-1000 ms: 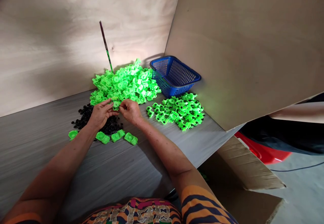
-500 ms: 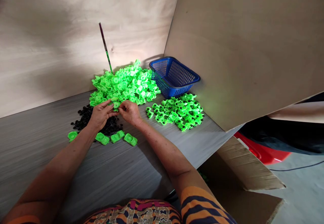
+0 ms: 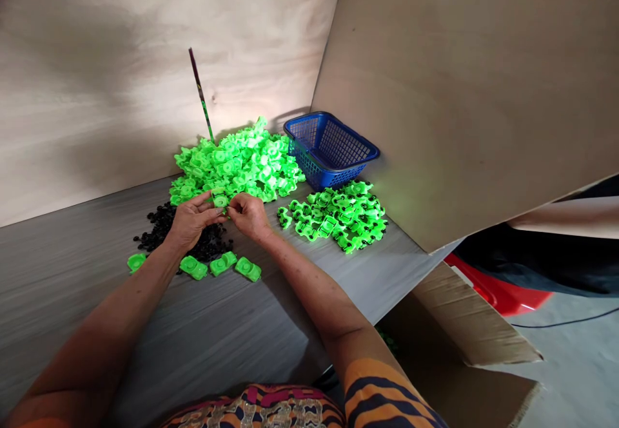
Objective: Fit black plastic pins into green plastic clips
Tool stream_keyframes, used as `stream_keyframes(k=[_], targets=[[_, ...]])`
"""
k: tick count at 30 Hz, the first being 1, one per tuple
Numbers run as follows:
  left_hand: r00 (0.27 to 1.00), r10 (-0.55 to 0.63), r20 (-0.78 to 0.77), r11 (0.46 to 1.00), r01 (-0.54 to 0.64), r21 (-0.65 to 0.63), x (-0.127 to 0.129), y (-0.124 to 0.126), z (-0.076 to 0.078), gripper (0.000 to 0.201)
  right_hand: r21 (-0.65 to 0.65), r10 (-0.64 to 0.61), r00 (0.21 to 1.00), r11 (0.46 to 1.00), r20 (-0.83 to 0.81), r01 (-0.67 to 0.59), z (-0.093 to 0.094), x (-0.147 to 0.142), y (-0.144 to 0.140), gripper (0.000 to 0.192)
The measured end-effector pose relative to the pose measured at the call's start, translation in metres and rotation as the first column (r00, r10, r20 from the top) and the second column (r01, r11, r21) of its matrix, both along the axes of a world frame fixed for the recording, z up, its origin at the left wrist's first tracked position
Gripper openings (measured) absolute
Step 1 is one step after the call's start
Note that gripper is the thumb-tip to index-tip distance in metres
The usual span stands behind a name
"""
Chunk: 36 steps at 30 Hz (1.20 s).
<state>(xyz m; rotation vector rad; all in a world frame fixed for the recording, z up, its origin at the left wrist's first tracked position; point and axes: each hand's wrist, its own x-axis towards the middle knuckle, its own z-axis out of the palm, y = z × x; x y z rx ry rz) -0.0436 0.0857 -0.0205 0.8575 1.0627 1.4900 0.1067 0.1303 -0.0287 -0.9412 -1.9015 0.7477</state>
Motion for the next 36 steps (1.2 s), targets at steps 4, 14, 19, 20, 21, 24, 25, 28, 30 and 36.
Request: stream_keyframes(k=[4,14,19,20,21,24,25,28,30,36], targets=[[1.000,0.017,-0.018,1.000,-0.017,0.008,0.002,0.001,-0.001,0.067,0.001,0.011,1.000,1.000,-0.024,-0.011,-0.001,0.000,0.001,0.018],[0.995,0.093,-0.038,0.996,-0.093,0.001,0.007,-0.001,-0.002,0.066,-0.032,0.042,0.996,0.999,-0.073,-0.045,-0.005,-0.002,0.005,0.018],[0.996,0.083,-0.022,0.997,-0.083,0.008,0.007,-0.003,0.001,0.063,-0.072,0.050,0.996,0.996,-0.069,-0.055,-0.005,-0.004,0.005,0.016],[0.997,0.068,-0.022,0.998,-0.068,0.007,0.007,-0.004,0.002,0.061,-0.082,0.054,0.997,0.995,-0.055,-0.059,-0.004,-0.003,0.005,0.016],[0.998,0.052,-0.023,0.999,-0.052,0.001,0.008,-0.004,0.002,0.060,-0.090,0.065,0.997,0.994,-0.033,-0.067,-0.002,-0.003,0.006,0.015],[0.999,0.021,-0.050,0.999,-0.024,-0.048,0.011,-0.006,0.003,0.063,-0.097,0.108,0.992,0.990,0.060,-0.101,0.008,0.008,0.010,0.014],[0.997,0.017,-0.071,0.997,-0.022,-0.070,0.013,-0.007,0.003,0.066,-0.093,0.118,0.988,0.990,0.100,-0.108,0.013,0.016,0.013,0.013],[0.989,0.003,-0.147,0.993,-0.021,-0.119,0.015,-0.009,0.003,0.065,-0.058,0.089,0.952,0.996,0.292,-0.075,0.034,0.053,0.019,0.013],[0.985,0.001,-0.175,0.991,-0.024,-0.130,0.015,-0.009,0.003,0.059,0.004,-0.016,0.872,1.000,0.490,0.016,0.049,0.087,0.021,0.014],[0.974,0.018,-0.225,0.993,-0.044,-0.113,0.013,-0.007,0.001,0.044,0.172,-0.314,0.368,0.913,0.875,0.370,0.077,0.168,0.013,0.026]])
